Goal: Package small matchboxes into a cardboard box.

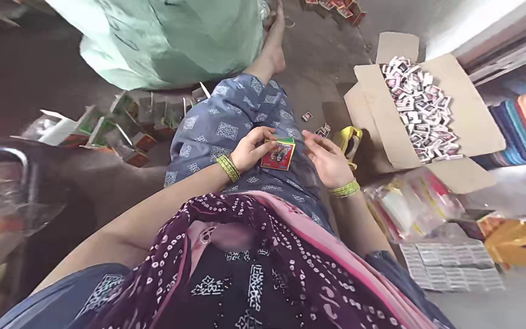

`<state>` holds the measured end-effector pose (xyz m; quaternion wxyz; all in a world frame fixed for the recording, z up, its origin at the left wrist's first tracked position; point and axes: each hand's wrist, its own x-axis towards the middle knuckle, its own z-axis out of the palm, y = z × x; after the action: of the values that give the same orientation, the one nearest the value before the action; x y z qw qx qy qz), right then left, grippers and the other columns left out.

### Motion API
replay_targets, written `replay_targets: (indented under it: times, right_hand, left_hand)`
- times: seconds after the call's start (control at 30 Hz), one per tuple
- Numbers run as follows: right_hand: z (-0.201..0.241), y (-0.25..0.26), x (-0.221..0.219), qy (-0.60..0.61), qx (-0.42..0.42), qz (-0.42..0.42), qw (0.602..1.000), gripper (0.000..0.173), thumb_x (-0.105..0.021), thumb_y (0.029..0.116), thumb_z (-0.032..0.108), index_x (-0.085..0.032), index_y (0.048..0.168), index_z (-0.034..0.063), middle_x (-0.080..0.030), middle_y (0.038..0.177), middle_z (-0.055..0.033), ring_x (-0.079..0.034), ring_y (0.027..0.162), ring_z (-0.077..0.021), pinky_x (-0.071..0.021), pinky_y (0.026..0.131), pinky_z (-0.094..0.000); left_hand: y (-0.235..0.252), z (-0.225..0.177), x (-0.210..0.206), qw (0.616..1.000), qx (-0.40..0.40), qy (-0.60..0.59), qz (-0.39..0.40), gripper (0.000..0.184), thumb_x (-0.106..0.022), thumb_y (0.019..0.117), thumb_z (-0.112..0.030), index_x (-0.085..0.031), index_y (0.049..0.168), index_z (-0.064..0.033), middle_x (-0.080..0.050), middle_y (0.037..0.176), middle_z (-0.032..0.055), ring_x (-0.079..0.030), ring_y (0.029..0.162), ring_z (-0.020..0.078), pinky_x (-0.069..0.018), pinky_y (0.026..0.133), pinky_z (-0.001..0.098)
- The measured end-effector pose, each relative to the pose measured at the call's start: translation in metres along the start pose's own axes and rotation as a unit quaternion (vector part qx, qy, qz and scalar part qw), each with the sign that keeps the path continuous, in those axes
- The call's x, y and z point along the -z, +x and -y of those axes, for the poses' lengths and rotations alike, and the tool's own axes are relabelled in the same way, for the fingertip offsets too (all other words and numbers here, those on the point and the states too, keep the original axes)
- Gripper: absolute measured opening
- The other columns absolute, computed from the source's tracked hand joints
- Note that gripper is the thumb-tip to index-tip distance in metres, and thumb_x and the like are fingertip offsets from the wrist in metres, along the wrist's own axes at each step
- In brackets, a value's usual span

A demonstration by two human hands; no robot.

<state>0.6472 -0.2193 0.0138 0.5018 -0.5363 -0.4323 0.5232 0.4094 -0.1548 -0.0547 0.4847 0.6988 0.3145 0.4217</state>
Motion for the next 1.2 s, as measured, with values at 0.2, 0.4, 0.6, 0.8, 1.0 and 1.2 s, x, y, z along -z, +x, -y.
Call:
replay_targets:
  times: [0.2,0.4,0.6,0.8,1.0,1.2]
  right_hand:
    - [-0.012,0.02,-0.046,-0.036,-0.009,0.023,0.999,0.02,-0.071,0.0952,0.02,-0.074,0.109,0.0047,-0.062,0.14,-0.0061,-0.061,0.123,-0.0167,-0.0538,0.099,-0.0386]
    - [-0.018,0.025,-0.052,-0.058,-0.033,-0.033,0.997,0.027,-0.075,0.0938,0.022,-0.074,0.114,0.0046,-0.066,0.136,-0.0079,-0.061,0.125,-0.0175,-0.0537,0.1,-0.0391]
    - [-0.023,0.027,-0.053,-0.09,-0.018,-0.049,0.995,0.018,-0.081,0.0874,0.022,-0.077,0.097,0.007,-0.067,0.129,-0.0079,-0.064,0.115,-0.0175,-0.0576,0.091,-0.0369]
    - [-0.021,0.035,-0.052,-0.103,-0.062,-0.097,0.988,0.059,-0.088,0.0733,0.015,-0.061,0.126,0.009,-0.061,0.113,-0.0095,-0.061,0.099,-0.0198,-0.0556,0.08,-0.0383]
    - [-0.015,0.044,-0.036,-0.213,0.028,0.013,0.977,0.036,-0.073,0.0939,0.029,-0.068,0.119,0.0039,-0.072,0.108,-0.0074,-0.068,0.102,-0.0145,-0.0575,0.092,-0.0356]
    - [-0.005,0.045,-0.028,-0.303,-0.039,0.158,0.939,0.061,-0.085,0.0776,0.042,-0.066,0.124,0.007,-0.073,0.108,-0.0067,-0.07,0.1,-0.0148,-0.0586,0.092,-0.0387]
  left_hand:
    - [-0.003,-0.001,0.002,1.0,-0.011,-0.005,-0.006,0.02,-0.06,0.1016,-0.017,-0.069,0.112,-0.002,-0.061,0.134,0.0137,-0.065,0.111,0.0179,-0.057,0.094,0.0363]
    - [0.0,0.002,-0.002,1.0,-0.013,0.005,-0.013,0.024,-0.061,0.101,-0.019,-0.068,0.117,-0.0026,-0.061,0.134,0.0124,-0.066,0.105,0.0158,-0.0577,0.091,0.0343]
    - [0.002,-0.004,-0.012,0.996,-0.016,0.063,-0.062,0.039,-0.087,0.0814,-0.023,-0.068,0.107,-0.0013,-0.065,0.124,0.0139,-0.065,0.113,0.0203,-0.0557,0.098,0.0381]
    - [0.002,-0.009,-0.011,0.994,-0.032,0.093,-0.045,0.046,-0.091,0.0761,-0.028,-0.062,0.101,-0.0022,-0.066,0.117,0.013,-0.065,0.11,0.0201,-0.0565,0.095,0.0381]
    - [0.0,-0.005,-0.005,0.998,0.008,0.058,-0.038,0.065,-0.086,0.0782,-0.035,-0.056,0.123,0.0011,-0.064,0.118,0.0142,-0.065,0.104,0.0185,-0.0574,0.093,0.0372]
    - [0.006,0.0,0.009,0.97,0.111,-0.193,-0.102,0.04,-0.054,0.0959,-0.02,-0.049,0.129,0.0014,-0.062,0.123,0.0137,-0.067,0.103,0.0205,-0.0595,0.085,0.038]
